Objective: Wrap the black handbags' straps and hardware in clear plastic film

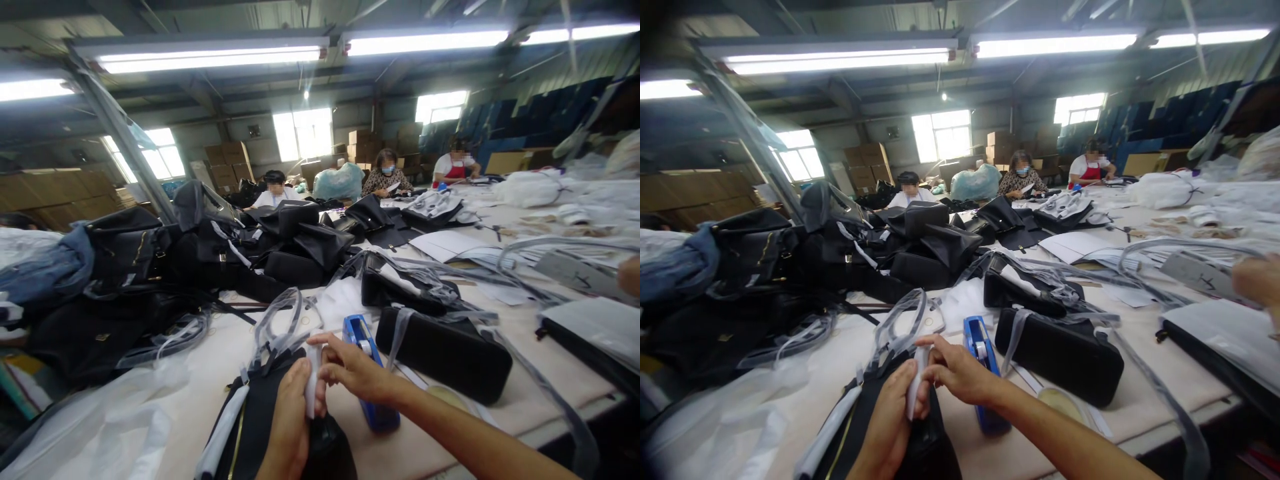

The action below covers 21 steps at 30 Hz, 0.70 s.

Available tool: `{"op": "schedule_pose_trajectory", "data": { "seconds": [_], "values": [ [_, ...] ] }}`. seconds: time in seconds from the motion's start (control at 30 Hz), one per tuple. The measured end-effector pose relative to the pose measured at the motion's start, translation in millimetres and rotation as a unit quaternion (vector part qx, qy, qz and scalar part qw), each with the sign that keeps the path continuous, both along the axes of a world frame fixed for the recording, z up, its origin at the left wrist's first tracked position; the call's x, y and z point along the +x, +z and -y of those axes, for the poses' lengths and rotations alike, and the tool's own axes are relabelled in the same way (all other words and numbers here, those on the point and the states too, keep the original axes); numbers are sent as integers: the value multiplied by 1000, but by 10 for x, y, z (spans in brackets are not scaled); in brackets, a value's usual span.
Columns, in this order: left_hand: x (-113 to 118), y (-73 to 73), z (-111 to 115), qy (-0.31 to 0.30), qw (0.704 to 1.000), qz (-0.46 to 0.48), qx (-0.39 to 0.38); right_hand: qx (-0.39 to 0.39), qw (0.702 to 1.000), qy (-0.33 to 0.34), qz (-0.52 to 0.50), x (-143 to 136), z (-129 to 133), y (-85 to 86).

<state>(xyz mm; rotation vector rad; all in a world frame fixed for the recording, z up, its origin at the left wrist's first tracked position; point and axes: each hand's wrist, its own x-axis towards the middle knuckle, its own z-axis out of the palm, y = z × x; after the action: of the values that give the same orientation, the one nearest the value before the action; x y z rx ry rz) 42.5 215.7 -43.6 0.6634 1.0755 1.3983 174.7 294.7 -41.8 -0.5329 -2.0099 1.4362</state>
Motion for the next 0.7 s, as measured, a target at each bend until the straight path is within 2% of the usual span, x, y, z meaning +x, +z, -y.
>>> {"op": "schedule_pose_trajectory", "data": {
  "seconds": [0.13,0.2,0.23,0.33,0.4,0.47,0.57,0.63,0.7],
  "values": [
    [-105,-47,-1,-33,997,72,-15,134,988,30,64,-50,-105,-49],
    [-150,-69,-4,-51,992,112,-38,243,963,38,114,-65,-163,-65],
    [-167,-78,-5,-57,989,129,-49,311,939,37,140,-69,-190,-67],
    [-190,-83,0,-51,986,145,-67,497,845,51,189,-74,-269,-41],
    [-186,-67,14,-42,989,126,-65,562,801,77,192,-80,-323,-2],
    [-176,-45,34,-36,991,113,-60,575,791,104,182,-98,-385,41],
    [-178,-41,69,-15,990,121,-72,535,814,118,193,-165,-517,84],
    [-208,-68,95,17,987,126,-94,487,838,72,233,-242,-640,82],
    [-265,-115,129,51,985,123,-113,446,848,3,287,-344,-780,39]
  ]
}}
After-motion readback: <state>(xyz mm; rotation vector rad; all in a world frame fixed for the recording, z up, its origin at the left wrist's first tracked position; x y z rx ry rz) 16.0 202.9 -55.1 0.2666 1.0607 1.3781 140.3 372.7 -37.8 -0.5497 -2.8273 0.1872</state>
